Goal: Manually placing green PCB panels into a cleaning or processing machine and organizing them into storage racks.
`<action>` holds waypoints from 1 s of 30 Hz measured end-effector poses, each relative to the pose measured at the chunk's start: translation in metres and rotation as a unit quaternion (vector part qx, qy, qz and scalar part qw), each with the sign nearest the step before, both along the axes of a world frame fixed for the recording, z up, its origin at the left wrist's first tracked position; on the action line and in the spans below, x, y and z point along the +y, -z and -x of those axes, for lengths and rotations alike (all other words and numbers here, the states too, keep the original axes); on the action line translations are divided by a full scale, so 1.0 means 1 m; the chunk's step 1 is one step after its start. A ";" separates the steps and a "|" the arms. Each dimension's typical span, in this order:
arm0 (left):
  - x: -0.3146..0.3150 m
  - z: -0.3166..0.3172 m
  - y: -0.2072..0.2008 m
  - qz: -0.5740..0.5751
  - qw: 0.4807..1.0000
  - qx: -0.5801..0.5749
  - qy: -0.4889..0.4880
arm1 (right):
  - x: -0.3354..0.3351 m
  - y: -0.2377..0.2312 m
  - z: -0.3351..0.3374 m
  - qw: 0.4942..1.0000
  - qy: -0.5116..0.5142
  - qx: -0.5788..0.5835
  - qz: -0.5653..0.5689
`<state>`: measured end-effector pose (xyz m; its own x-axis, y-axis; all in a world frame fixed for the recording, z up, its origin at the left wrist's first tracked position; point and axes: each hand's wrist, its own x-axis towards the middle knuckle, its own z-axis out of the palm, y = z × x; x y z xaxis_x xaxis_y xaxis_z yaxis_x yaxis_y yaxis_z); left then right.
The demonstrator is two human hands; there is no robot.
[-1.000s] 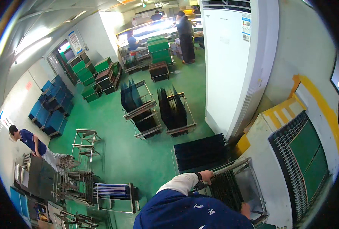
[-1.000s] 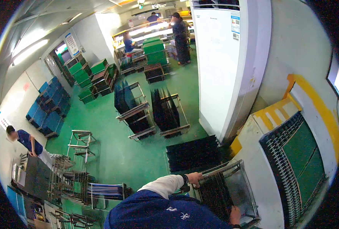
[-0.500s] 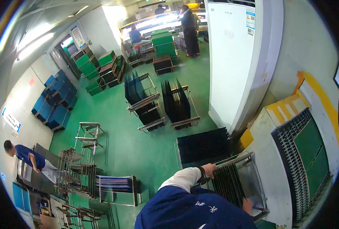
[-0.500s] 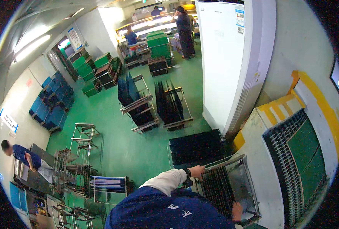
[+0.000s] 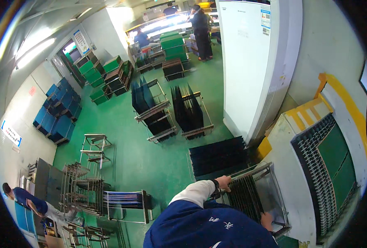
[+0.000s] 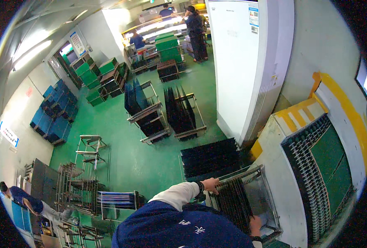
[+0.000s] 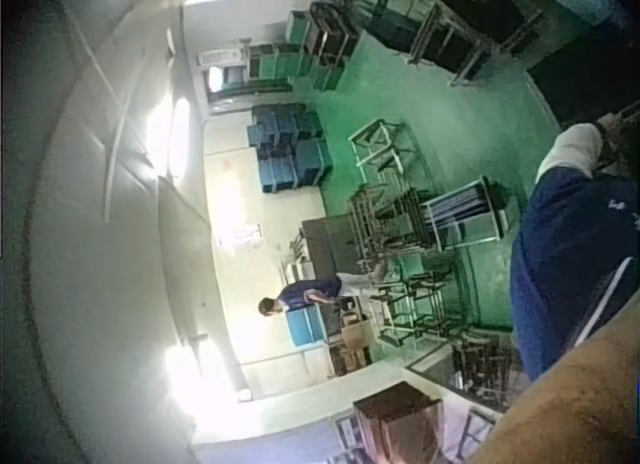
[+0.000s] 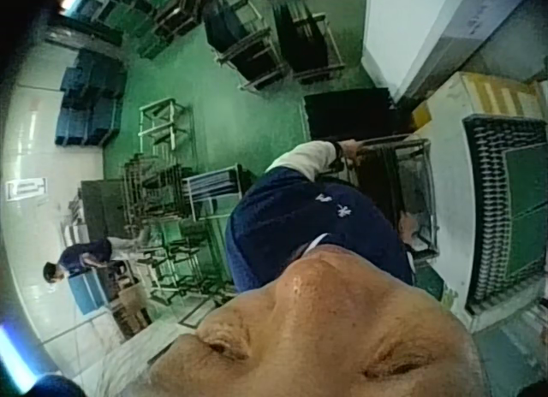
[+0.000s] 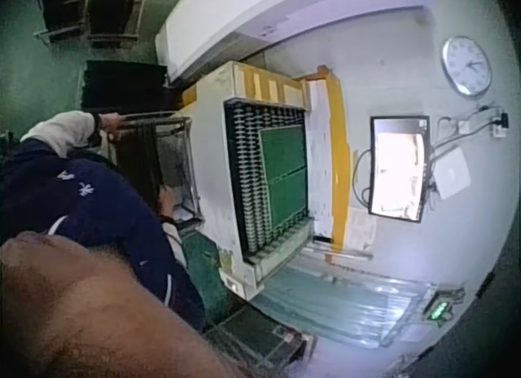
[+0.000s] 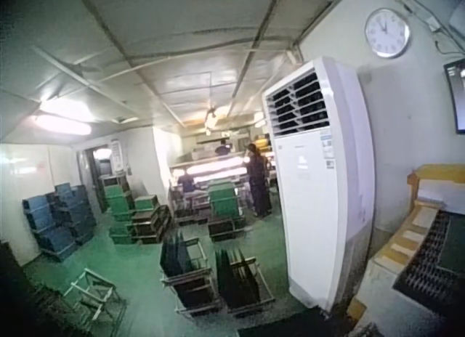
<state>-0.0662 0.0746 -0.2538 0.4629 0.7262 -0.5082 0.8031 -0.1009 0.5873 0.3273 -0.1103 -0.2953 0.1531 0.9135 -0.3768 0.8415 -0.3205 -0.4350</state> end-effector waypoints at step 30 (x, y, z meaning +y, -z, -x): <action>0.006 -0.005 -0.009 0.031 0.999 0.021 -0.004 | 0.003 0.002 -0.004 0.999 0.047 0.018 0.019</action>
